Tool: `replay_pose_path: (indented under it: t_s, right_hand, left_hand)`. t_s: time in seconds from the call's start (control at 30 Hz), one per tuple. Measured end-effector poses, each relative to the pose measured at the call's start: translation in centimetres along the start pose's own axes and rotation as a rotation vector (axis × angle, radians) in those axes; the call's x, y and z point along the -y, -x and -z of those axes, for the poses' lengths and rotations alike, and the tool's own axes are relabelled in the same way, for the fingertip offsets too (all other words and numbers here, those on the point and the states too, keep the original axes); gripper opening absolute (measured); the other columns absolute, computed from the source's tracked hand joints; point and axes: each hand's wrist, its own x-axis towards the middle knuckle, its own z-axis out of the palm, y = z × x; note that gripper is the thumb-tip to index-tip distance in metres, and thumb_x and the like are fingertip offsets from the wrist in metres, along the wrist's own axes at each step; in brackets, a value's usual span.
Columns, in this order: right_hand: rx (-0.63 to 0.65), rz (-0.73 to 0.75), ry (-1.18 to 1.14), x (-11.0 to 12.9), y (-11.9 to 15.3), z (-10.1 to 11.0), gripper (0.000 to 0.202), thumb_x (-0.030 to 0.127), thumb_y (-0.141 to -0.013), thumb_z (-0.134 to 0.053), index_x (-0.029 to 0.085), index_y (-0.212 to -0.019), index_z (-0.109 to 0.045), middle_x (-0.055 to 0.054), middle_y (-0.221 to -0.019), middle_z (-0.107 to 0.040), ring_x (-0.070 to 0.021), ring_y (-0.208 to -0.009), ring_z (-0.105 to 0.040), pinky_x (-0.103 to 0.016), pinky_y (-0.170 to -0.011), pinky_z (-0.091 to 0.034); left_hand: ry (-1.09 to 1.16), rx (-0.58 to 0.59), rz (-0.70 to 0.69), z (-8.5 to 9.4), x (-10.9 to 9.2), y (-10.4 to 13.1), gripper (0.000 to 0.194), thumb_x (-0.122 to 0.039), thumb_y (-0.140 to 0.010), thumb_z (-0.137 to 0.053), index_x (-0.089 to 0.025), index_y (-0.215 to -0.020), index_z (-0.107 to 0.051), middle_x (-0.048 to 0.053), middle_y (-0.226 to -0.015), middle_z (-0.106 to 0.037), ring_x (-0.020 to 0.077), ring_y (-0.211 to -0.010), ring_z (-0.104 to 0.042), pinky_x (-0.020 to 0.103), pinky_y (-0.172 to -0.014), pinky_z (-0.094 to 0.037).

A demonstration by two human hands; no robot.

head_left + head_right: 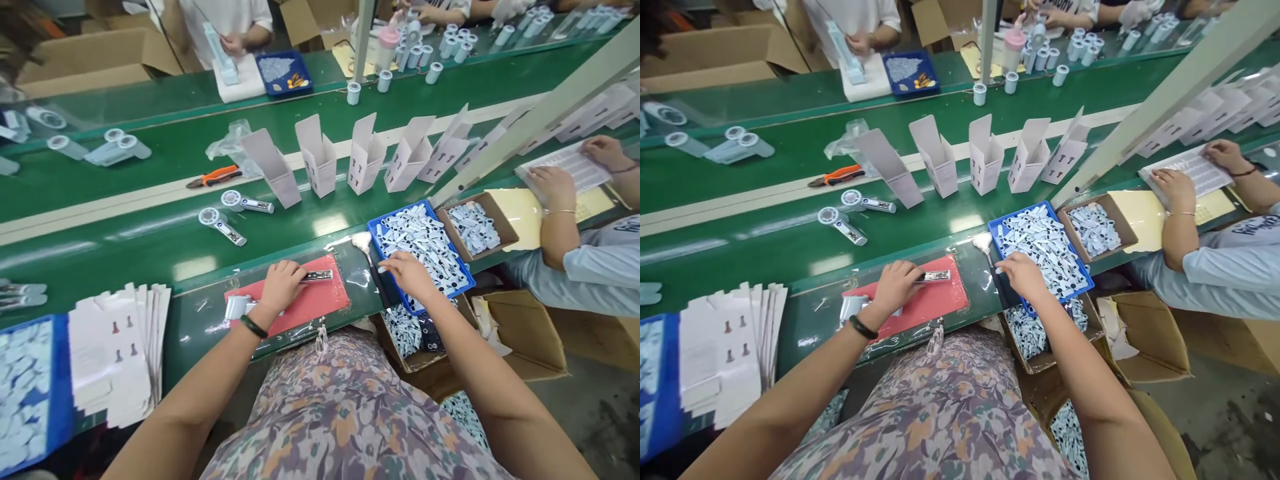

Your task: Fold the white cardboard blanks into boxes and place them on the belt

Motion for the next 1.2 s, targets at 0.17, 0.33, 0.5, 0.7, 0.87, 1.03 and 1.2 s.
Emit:
replay_pose_path:
  t_s: [0.17,0.33,0.5,0.7,0.87,1.03,1.2]
  right_hand:
    - [0.325,0.374,0.024,6.6,-5.3,-3.8,0.03,0.008,-0.094,-0.059,0.023,-0.108,-0.081,-0.01,-0.105,-0.073,-0.025,-0.104,-0.063,-0.036,-0.094,-0.048]
    - [0.256,0.301,-0.11,8.2,-6.5,-7.5,0.039,0.009,-0.096,-0.056,0.021,-0.131,-0.068,-0.012,-0.135,-0.064,-0.0223,-0.111,-0.065,-0.037,-0.101,-0.051]
    - [0.077,0.013,-0.274,6.8,-2.8,-9.1,0.039,0.023,-0.094,-0.066,0.02,-0.133,-0.064,-0.013,-0.135,-0.063,-0.0239,-0.104,-0.068,-0.04,-0.099,-0.053]
    - [-0.015,-0.136,-0.221,7.5,-1.6,-10.1,0.031,0.021,-0.095,-0.06,0.017,-0.124,-0.068,-0.012,-0.107,-0.07,-0.0288,-0.103,-0.067,-0.042,-0.095,-0.052]
    - [-0.107,-0.121,-0.326,9.0,-1.9,-9.3,0.03,0.022,-0.097,-0.053,0.02,-0.121,-0.071,-0.011,-0.114,-0.066,-0.024,-0.099,-0.068,-0.038,-0.094,-0.055]
    - [-0.025,0.074,-0.36,12.8,-2.0,-9.6,0.031,0.016,-0.093,-0.056,0.021,-0.118,-0.074,-0.01,-0.109,-0.065,-0.0228,-0.096,-0.066,-0.036,-0.09,-0.055]
    - [0.059,0.139,-0.263,14.6,-2.7,-10.3,0.032,0.013,-0.093,-0.056,0.019,-0.119,-0.075,-0.011,-0.103,-0.064,-0.0249,-0.096,-0.064,-0.039,-0.09,-0.054]
  left_hand:
    - [0.02,0.081,0.003,-1.6,-0.7,0.7,0.018,-0.029,-0.094,-0.069,-0.023,-0.111,-0.067,0.01,-0.11,-0.067,0.0298,-0.105,-0.058,0.042,-0.085,-0.046]
    - [0.006,0.099,0.075,-0.8,0.4,2.0,0.022,-0.032,-0.095,-0.067,-0.021,-0.114,-0.066,0.012,-0.109,-0.067,0.031,-0.106,-0.058,0.041,-0.083,-0.047]
    - [0.024,0.055,0.091,-0.4,1.4,3.5,0.021,-0.03,-0.096,-0.063,-0.023,-0.116,-0.067,0.011,-0.111,-0.066,0.0308,-0.106,-0.057,0.043,-0.086,-0.046]
    - [0.1,0.018,0.013,-2.3,-0.8,2.3,0.023,-0.03,-0.1,-0.06,-0.026,-0.12,-0.07,0.011,-0.11,-0.065,0.0299,-0.107,-0.056,0.044,-0.089,-0.047]
    - [0.167,0.001,0.008,-3.3,-1.2,2.0,0.046,-0.03,-0.092,-0.072,-0.026,-0.137,-0.063,0.015,-0.13,-0.061,0.0354,-0.127,-0.051,0.053,-0.104,-0.048]
    - [0.397,-0.147,-0.031,-3.7,-0.3,3.0,0.056,-0.03,-0.087,-0.078,-0.02,-0.139,-0.058,0.015,-0.137,-0.061,0.0372,-0.143,-0.043,0.059,-0.12,-0.04]
    - [0.492,-0.219,-0.004,-4.6,-0.8,2.9,0.018,-0.027,-0.092,-0.073,-0.022,-0.109,-0.071,0.01,-0.119,-0.07,0.0323,-0.132,-0.054,0.058,-0.117,-0.044]
